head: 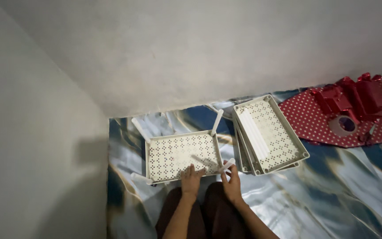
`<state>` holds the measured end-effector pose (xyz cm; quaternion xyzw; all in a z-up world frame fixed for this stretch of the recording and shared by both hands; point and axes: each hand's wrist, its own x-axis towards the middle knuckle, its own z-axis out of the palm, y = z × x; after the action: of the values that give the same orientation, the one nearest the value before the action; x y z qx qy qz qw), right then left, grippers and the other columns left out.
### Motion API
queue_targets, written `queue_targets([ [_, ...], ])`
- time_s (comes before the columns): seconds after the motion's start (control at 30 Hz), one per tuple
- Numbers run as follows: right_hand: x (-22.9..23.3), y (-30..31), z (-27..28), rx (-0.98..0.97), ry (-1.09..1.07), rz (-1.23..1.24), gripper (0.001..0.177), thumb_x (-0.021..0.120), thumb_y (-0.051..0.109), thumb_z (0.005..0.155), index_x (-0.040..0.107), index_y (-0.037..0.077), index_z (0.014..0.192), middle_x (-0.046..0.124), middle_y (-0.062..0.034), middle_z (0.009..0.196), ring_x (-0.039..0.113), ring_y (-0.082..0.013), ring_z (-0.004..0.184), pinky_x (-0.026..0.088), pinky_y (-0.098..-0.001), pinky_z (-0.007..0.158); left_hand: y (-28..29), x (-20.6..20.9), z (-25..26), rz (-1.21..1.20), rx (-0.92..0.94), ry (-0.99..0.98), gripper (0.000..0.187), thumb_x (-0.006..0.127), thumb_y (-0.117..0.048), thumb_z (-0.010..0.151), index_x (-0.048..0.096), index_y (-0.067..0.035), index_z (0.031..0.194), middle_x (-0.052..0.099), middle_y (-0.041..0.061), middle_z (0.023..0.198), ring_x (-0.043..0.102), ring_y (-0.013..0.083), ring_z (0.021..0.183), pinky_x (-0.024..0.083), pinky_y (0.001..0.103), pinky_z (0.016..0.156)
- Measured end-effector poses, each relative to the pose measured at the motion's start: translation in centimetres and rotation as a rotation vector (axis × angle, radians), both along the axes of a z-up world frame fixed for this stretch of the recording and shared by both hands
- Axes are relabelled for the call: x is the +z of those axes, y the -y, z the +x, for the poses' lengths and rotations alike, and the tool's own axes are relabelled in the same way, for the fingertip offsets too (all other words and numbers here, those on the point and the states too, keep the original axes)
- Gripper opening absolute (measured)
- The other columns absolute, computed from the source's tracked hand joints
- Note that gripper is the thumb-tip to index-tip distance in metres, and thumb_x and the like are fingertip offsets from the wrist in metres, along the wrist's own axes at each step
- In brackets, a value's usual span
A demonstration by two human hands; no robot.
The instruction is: The person assembles a white plastic storage rack by inserting vertical support rods into perforated trays and stacking them. They handle multiple trays and rods, aligning and securing each layer to build a multi-tiered unit.
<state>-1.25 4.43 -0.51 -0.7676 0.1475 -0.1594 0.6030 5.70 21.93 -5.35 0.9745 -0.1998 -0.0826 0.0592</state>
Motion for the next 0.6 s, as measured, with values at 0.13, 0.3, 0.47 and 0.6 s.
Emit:
queue_targets([
  [0.13, 1.0, -0.4, 3.3, -0.105, -0.004, 0.034, 0.03, 0.055, 0.019, 0.104, 0.057, 0.004, 0.131, 0.066, -0.0126, 0.124, 0.066, -0.0212, 0.112, 0.053, -0.0361, 0.097, 0.9, -1.1, 2.2, -0.027, 0.016, -0.046, 0.048, 0.044, -0.019, 0.1, 0.057, -0.044, 0.139, 0.038, 0.018, 0.158, 0.037, 0.0354, 0.144, 0.028, 0.065, 0.114],
  [0.3, 1.0, 0.9, 7.1, -0.149, -0.034, 0.032, 0.027, 0.052, 0.021, 0.108, 0.057, 0.002, 0.127, 0.068, -0.0123, 0.117, 0.064, -0.0209, 0.107, 0.05, -0.0342, 0.093, 2.6, -1.6, 4.8, -0.002, -0.02, -0.108, 0.048, 0.045, -0.017, 0.101, 0.057, -0.041, 0.141, 0.039, 0.013, 0.16, 0.038, 0.0341, 0.147, 0.033, 0.067, 0.112],
  [0.47, -2.5, 2.2, 10.1, -0.22, 0.041, 0.029, 0.026, 0.051, 0.023, 0.108, 0.062, 0.0, 0.111, 0.067, -0.0091, 0.102, 0.064, -0.0166, 0.097, 0.05, -0.0326, 0.086, 4.2, -1.6, 6.8, -0.019, -0.022, -0.157, 0.042, 0.044, -0.023, 0.105, 0.059, -0.044, 0.138, 0.037, 0.012, 0.161, 0.034, 0.0338, 0.148, 0.033, 0.073, 0.107],
  [0.6, -6.4, 3.1, 12.7, -0.331, 0.188, 0.176, 0.023, 0.061, 0.022, 0.101, 0.06, 0.0, 0.094, 0.062, -0.0038, 0.089, 0.056, -0.0115, 0.084, 0.047, -0.0298, 0.075, 4.9, -2.0, 8.6, 0.048, -0.028, -0.312, 0.047, 0.039, -0.022, 0.105, 0.054, -0.048, 0.141, 0.029, 0.009, 0.164, 0.026, 0.0324, 0.152, 0.028, 0.08, 0.106],
])
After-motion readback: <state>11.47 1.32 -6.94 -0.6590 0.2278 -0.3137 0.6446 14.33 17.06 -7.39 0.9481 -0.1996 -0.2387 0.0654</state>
